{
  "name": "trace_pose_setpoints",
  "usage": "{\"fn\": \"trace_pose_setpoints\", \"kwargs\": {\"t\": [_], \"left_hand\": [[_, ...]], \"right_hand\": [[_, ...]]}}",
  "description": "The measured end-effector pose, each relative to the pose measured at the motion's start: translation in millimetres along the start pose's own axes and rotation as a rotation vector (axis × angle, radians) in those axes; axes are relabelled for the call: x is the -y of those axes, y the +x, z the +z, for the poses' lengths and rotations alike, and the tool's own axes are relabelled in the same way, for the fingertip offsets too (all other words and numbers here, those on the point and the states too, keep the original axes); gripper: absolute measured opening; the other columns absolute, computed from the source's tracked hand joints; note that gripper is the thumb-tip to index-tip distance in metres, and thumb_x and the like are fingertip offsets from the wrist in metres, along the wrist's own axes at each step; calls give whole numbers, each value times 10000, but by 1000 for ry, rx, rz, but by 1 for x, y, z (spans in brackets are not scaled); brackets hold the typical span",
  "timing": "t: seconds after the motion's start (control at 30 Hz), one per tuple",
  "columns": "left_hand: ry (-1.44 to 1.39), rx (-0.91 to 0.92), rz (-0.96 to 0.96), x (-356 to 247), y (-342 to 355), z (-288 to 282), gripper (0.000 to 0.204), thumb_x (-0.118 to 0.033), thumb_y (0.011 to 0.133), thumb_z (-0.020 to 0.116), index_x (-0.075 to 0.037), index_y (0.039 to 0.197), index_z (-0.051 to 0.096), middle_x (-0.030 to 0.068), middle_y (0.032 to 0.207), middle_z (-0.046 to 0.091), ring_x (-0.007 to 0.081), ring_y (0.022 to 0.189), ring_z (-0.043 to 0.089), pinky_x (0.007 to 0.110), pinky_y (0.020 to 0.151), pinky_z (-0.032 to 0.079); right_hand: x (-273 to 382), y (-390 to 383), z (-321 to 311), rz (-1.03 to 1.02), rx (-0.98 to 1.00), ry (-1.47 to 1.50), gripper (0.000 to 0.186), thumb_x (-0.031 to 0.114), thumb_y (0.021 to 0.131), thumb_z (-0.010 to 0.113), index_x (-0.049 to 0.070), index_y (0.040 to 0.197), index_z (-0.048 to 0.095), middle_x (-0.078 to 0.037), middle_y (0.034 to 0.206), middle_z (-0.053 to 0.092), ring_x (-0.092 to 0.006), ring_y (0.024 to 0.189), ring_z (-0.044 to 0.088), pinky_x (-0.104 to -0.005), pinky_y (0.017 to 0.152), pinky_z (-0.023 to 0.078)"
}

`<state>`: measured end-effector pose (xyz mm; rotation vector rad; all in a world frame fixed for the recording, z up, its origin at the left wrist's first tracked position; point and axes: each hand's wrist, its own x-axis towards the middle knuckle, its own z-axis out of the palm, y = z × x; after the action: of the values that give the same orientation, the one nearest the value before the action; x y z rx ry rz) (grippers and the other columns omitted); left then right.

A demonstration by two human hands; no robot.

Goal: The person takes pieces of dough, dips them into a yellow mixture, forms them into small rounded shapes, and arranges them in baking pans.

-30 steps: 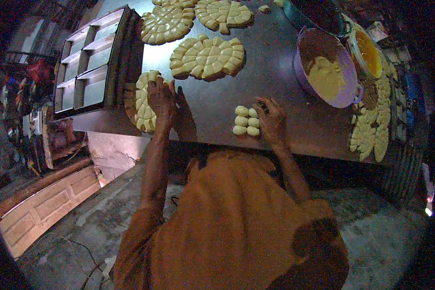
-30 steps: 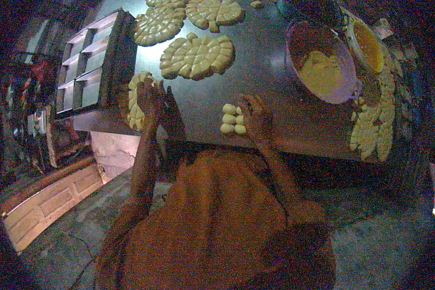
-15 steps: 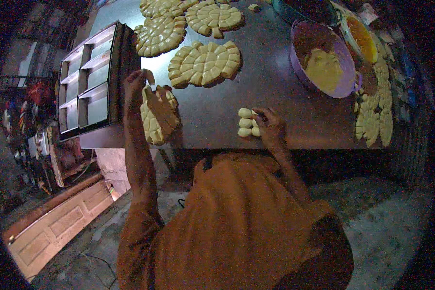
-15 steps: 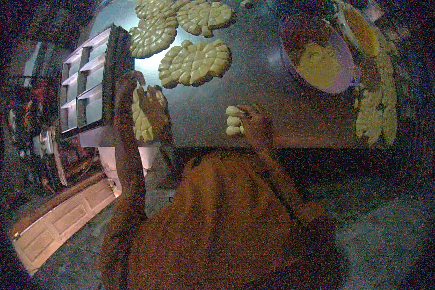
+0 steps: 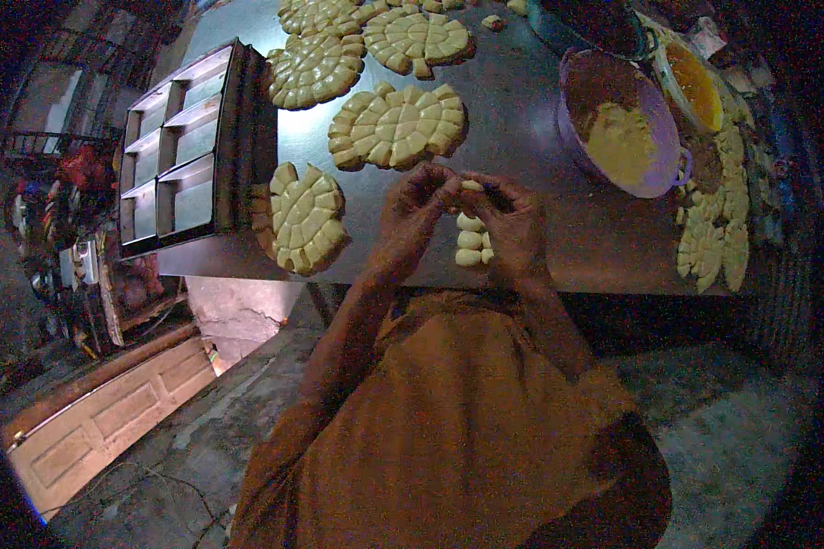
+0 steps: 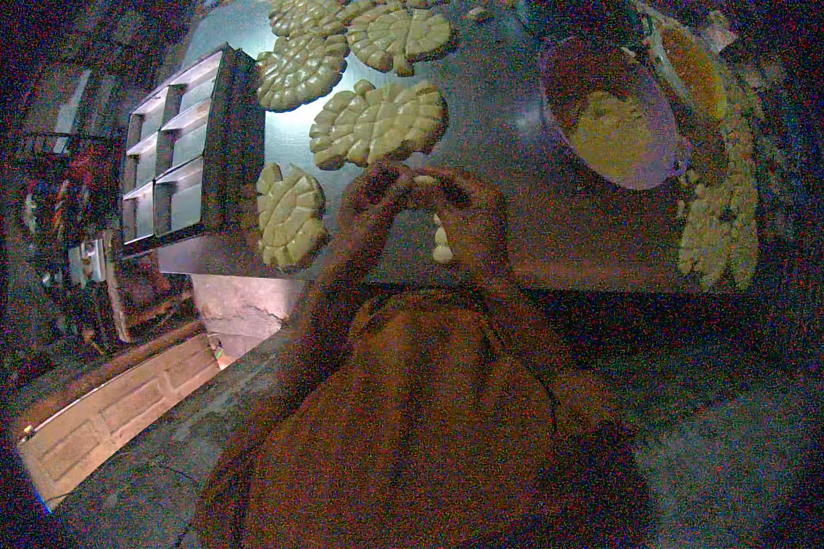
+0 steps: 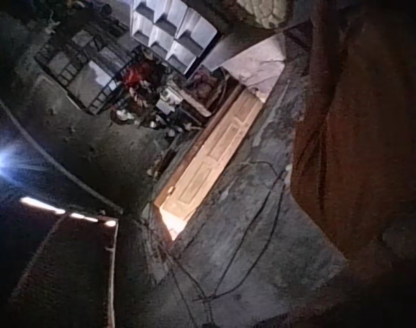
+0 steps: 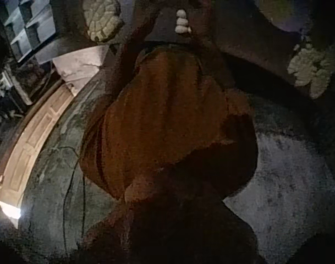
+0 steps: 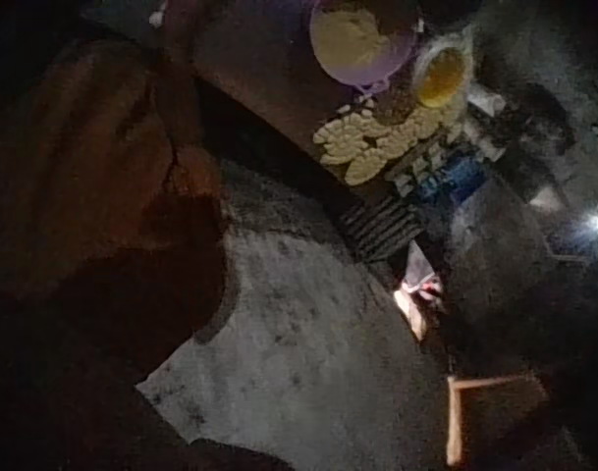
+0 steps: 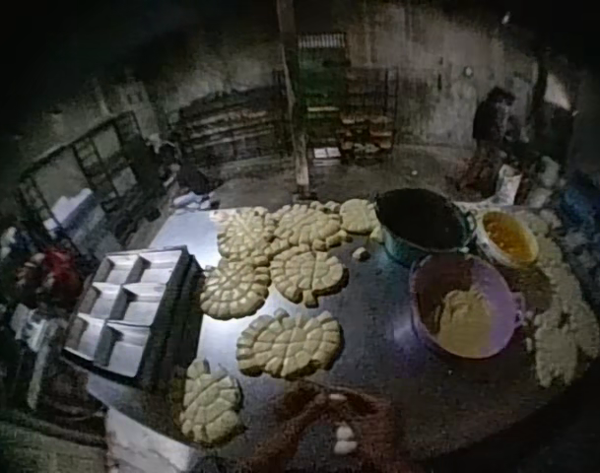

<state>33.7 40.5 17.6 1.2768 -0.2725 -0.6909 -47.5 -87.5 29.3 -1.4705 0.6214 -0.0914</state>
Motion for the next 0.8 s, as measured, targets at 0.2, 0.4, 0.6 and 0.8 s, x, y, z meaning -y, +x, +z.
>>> {"fn": "trace_pose_setpoints", "kwargs": {"t": [0.2,0.4,0.6,0.8], "left_hand": [[252,-101,125,19,-2,43,165,-162,923,650,-18,989,602,58,911,631,160,865,601,307,800,489],[940,-7,837,12,-7,116,194,-183,803,721,-52,933,660,108,972,651,288,949,623,396,865,470],[955,224,1114,51,23,179,260,-142,707,719,-68,953,675,100,1034,659,288,1030,621,439,892,469],[852,252,1184,48,32,222,258,-154,695,761,-72,919,662,100,972,662,276,939,634,422,819,499]], "right_hand": [[-38,-12,-49,95,55,496,389,90,887,676,9,1238,529,-145,1012,651,-225,727,670,-395,609,628],[-60,-32,-92,-15,92,571,348,141,905,654,22,1215,551,-129,1017,651,-217,747,658,-392,643,610],[-56,-37,-151,-87,24,493,324,168,908,656,27,1188,576,-110,1019,654,-197,774,646,-370,672,591],[-54,-33,-184,-101,30,435,305,196,911,657,32,1162,601,-91,1021,656,-177,801,634,-349,700,573]]}}
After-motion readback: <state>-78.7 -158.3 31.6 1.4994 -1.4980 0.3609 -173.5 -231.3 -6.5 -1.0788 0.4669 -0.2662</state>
